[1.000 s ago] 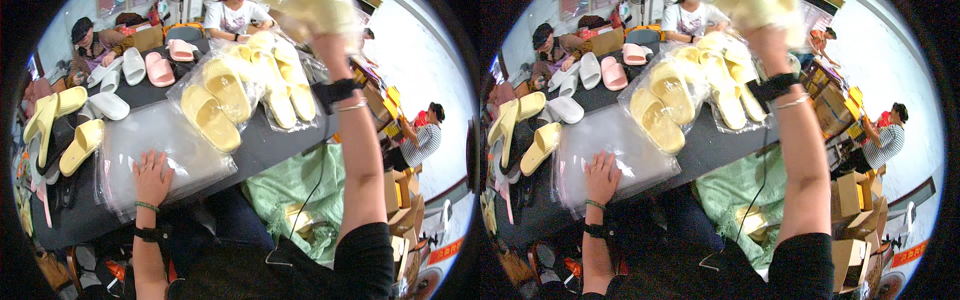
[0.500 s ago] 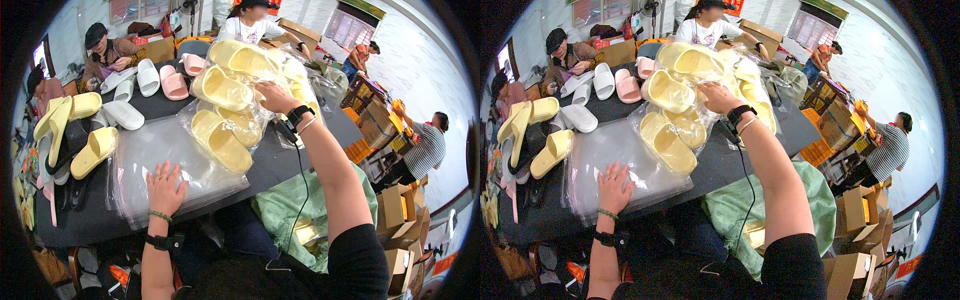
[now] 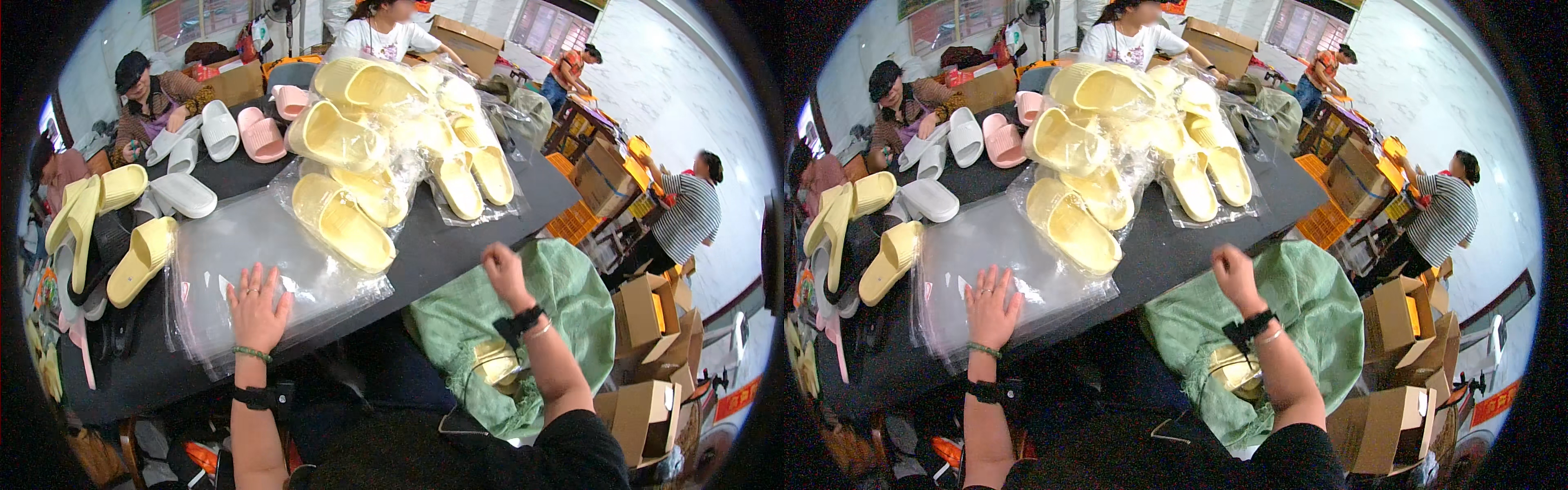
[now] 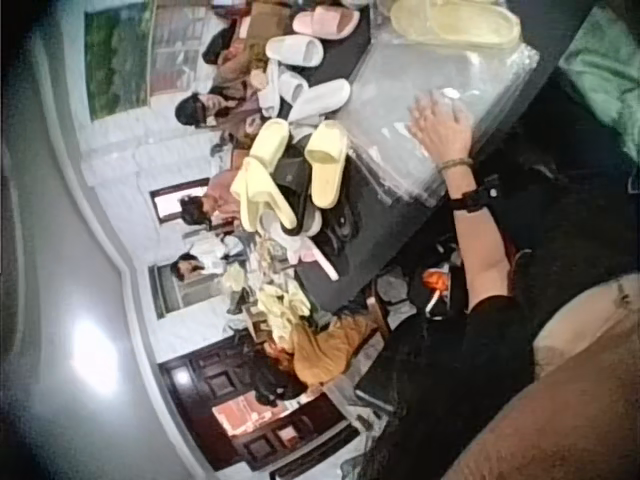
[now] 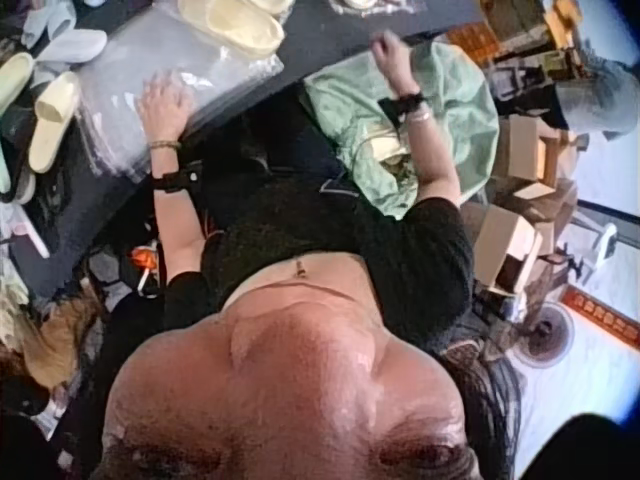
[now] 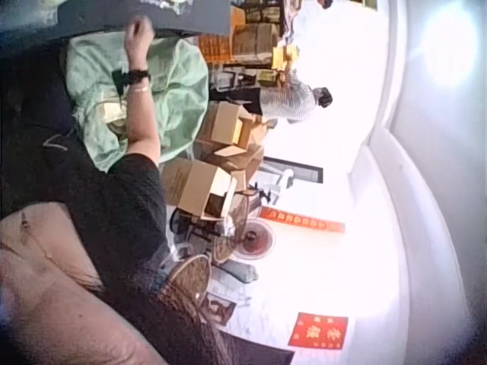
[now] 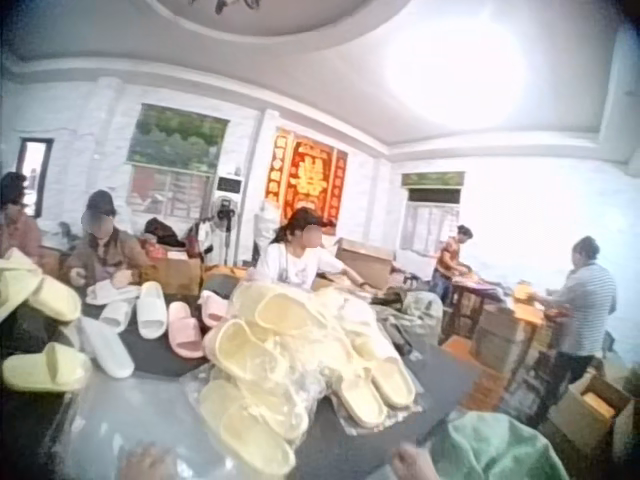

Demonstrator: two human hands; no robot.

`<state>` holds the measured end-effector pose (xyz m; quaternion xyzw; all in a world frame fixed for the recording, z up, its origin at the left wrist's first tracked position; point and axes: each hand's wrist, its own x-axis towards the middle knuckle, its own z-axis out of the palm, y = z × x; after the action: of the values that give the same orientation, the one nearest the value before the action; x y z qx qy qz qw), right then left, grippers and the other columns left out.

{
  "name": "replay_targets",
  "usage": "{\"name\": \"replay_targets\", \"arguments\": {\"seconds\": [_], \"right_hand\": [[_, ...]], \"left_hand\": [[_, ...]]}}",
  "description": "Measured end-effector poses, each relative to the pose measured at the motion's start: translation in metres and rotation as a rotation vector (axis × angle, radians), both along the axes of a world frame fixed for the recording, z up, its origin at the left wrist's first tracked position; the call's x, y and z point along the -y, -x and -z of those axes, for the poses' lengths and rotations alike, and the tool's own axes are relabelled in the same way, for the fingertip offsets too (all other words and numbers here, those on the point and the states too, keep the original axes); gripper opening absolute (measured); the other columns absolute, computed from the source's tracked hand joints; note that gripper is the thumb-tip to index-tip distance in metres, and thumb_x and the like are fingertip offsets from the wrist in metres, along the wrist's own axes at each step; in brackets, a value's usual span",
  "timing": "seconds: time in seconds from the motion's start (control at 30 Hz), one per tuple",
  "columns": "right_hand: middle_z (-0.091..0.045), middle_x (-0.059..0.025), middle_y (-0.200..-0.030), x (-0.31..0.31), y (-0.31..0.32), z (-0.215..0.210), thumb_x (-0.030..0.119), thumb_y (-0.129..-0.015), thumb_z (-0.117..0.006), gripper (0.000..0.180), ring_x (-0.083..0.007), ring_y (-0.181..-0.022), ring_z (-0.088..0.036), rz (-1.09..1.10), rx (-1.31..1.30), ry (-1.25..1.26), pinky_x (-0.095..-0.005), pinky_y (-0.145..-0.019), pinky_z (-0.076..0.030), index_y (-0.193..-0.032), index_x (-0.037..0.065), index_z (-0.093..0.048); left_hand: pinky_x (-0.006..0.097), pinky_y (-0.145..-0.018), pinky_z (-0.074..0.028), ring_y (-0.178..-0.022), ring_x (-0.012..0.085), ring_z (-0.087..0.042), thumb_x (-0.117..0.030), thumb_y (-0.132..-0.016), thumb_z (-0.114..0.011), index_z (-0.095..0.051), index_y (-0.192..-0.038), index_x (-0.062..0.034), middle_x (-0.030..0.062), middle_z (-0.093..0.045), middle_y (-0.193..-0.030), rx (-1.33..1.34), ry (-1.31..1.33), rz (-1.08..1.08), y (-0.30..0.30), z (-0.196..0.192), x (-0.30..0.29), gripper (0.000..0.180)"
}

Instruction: The recorder is sorting pairs of yellow sandals and placing them into individual clear plastic bags within a factory setting.

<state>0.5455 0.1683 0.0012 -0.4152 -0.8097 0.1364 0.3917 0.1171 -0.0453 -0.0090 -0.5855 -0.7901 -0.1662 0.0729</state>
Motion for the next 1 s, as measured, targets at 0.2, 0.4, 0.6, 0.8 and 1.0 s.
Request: {"name": "replay_targets", "arguments": {"seconds": [0.2,0.4,0.6,0.8,1.0], "right_hand": [[-0.068,-0.0192,-0.086,0.088,-0.129,0.197,0.016,-0.084,-0.055,0.020,-0.0330,-0.080,-0.066,0.160,0.299,0.541,-0.0396,-0.073,-0.052,-0.089,0.000,-0.065],[-0.065,-0.0257,-0.108,0.203,-0.176,0.245,0.037,-0.089,-0.056,0.042,-0.0416,-0.103,-0.062,0.379,0.644,1.134,-0.0480,-0.089,-0.048,-0.096,-0.004,-0.063],[-0.069,-0.0155,-0.111,0.278,-0.228,0.343,0.046,-0.091,-0.047,0.051,-0.0329,-0.107,-0.063,0.053,0.914,1.643,-0.0470,-0.094,-0.045,-0.106,0.003,-0.069],[-0.068,-0.0179,-0.091,0.234,-0.235,0.353,0.051,-0.082,-0.060,0.060,-0.0320,-0.076,-0.065,0.620,0.142,1.215,-0.0431,-0.068,-0.050,-0.102,-0.005,-0.066],[-0.061,-0.0196,-0.116,0.187,-0.214,0.354,0.080,-0.076,-0.054,0.093,-0.0304,-0.100,-0.059,0.785,-0.372,1.439,-0.0424,-0.086,-0.047,-0.124,0.001,-0.060]], "left_hand": [[0.056,-0.115,-0.016,-0.140,0.0340,-0.032,-0.042,-0.094,-0.050,-0.049,-0.141,-0.0162,0.0143,-0.040,-0.149,-0.102,0.101,0.024,0.009,0.013,-0.011,0.053],[0.058,-0.115,-0.016,-0.143,0.0325,-0.029,-0.044,-0.098,-0.046,-0.042,-0.146,-0.0213,0.0114,-0.036,-0.153,-0.155,0.116,-0.025,0.023,0.022,-0.014,0.054],[0.058,-0.115,-0.015,-0.144,0.0300,-0.026,-0.045,-0.100,-0.040,-0.040,-0.147,-0.0235,0.0062,-0.032,-0.156,-0.165,0.135,-0.022,0.031,0.033,-0.013,0.051],[0.057,-0.115,-0.015,-0.145,0.0298,-0.025,-0.045,-0.101,-0.038,-0.038,-0.148,-0.0236,0.0054,-0.031,-0.156,-0.167,0.126,-0.009,0.030,0.030,-0.012,0.052],[0.056,-0.115,-0.016,-0.145,0.0314,-0.025,-0.045,-0.101,-0.038,-0.039,-0.148,-0.0231,0.0060,-0.030,-0.157,-0.186,0.153,-0.029,0.025,0.024,-0.017,0.052]]}}
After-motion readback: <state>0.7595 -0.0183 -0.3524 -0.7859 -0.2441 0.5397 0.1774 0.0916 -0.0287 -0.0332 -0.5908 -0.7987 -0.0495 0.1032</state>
